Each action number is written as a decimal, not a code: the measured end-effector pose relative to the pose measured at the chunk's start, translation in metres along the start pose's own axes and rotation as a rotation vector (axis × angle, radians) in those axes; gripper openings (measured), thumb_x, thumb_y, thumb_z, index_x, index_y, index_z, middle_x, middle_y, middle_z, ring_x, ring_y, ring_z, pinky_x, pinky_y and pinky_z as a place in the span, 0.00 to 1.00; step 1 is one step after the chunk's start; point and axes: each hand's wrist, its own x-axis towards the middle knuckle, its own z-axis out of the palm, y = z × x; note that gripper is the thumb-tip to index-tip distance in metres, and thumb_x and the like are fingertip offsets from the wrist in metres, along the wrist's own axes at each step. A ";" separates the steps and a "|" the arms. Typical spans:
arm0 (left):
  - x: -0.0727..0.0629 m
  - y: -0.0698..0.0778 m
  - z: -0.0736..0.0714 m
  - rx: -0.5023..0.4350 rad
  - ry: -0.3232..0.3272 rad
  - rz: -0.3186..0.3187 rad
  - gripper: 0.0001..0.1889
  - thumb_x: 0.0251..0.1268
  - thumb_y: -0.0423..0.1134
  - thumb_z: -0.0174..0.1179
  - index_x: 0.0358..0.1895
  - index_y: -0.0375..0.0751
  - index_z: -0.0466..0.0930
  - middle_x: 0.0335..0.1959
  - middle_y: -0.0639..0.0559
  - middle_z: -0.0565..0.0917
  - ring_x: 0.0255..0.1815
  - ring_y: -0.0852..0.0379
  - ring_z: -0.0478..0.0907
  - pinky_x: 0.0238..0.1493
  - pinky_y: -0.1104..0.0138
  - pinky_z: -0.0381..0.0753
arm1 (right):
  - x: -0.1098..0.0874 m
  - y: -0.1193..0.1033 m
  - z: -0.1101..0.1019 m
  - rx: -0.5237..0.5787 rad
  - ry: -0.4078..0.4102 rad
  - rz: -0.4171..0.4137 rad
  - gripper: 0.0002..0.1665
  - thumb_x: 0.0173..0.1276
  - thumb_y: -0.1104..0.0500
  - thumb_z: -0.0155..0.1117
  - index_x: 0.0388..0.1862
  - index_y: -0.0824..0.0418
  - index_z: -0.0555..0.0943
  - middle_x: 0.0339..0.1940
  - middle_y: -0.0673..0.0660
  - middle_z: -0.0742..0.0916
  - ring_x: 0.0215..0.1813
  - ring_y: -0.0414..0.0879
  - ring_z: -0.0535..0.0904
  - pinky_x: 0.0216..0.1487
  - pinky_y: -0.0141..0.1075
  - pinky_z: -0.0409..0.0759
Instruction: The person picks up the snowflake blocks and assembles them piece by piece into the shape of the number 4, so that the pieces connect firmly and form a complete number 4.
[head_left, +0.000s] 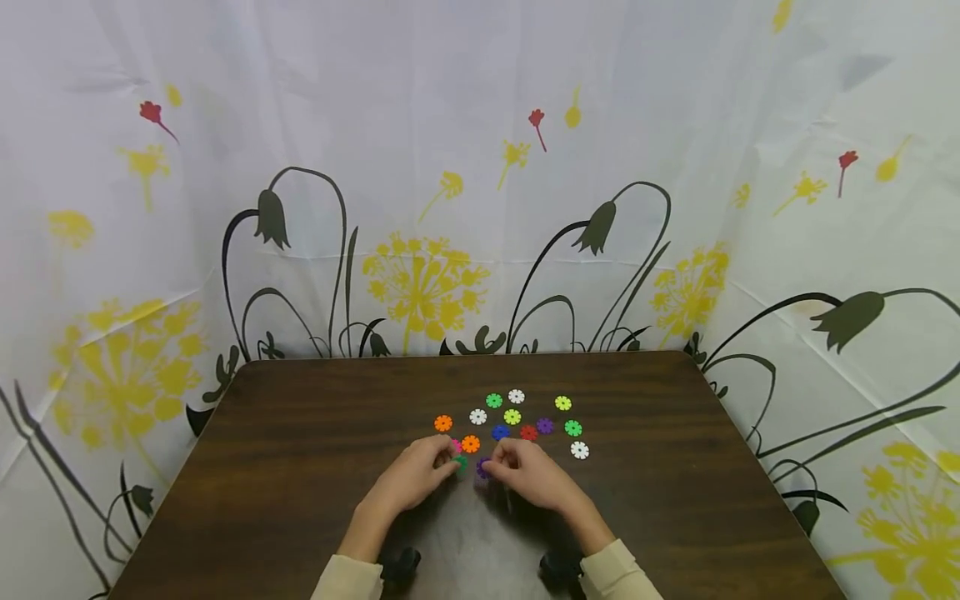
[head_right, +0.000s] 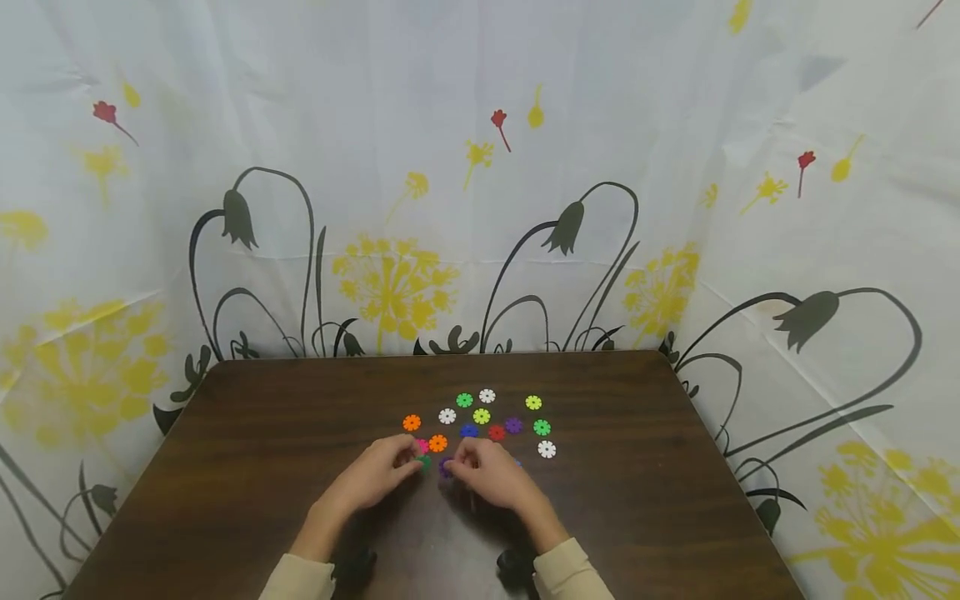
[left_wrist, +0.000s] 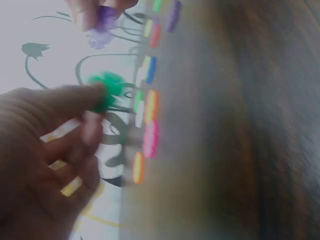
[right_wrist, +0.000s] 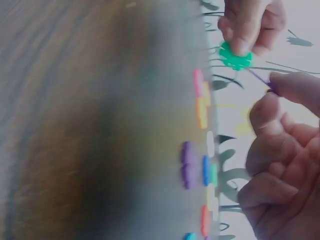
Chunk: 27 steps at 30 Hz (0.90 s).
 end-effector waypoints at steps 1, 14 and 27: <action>0.000 0.002 -0.002 -0.017 0.036 0.034 0.03 0.78 0.39 0.67 0.45 0.45 0.84 0.35 0.59 0.81 0.34 0.62 0.76 0.37 0.69 0.79 | 0.000 -0.003 -0.002 0.050 0.016 -0.017 0.16 0.82 0.46 0.65 0.36 0.54 0.80 0.24 0.45 0.80 0.24 0.36 0.73 0.27 0.30 0.72; 0.001 0.049 -0.025 -0.183 0.319 0.269 0.06 0.76 0.34 0.67 0.50 0.49 0.86 0.42 0.59 0.83 0.39 0.61 0.79 0.42 0.69 0.85 | -0.010 -0.052 -0.027 0.288 0.265 -0.140 0.17 0.86 0.50 0.60 0.42 0.63 0.81 0.27 0.55 0.82 0.34 0.72 0.78 0.33 0.42 0.82; 0.001 0.063 -0.027 -0.075 0.345 0.488 0.08 0.71 0.29 0.70 0.48 0.42 0.89 0.45 0.55 0.87 0.41 0.65 0.82 0.44 0.69 0.88 | -0.010 -0.059 -0.032 0.271 0.257 -0.112 0.16 0.86 0.51 0.60 0.39 0.60 0.80 0.24 0.53 0.81 0.28 0.57 0.75 0.29 0.32 0.74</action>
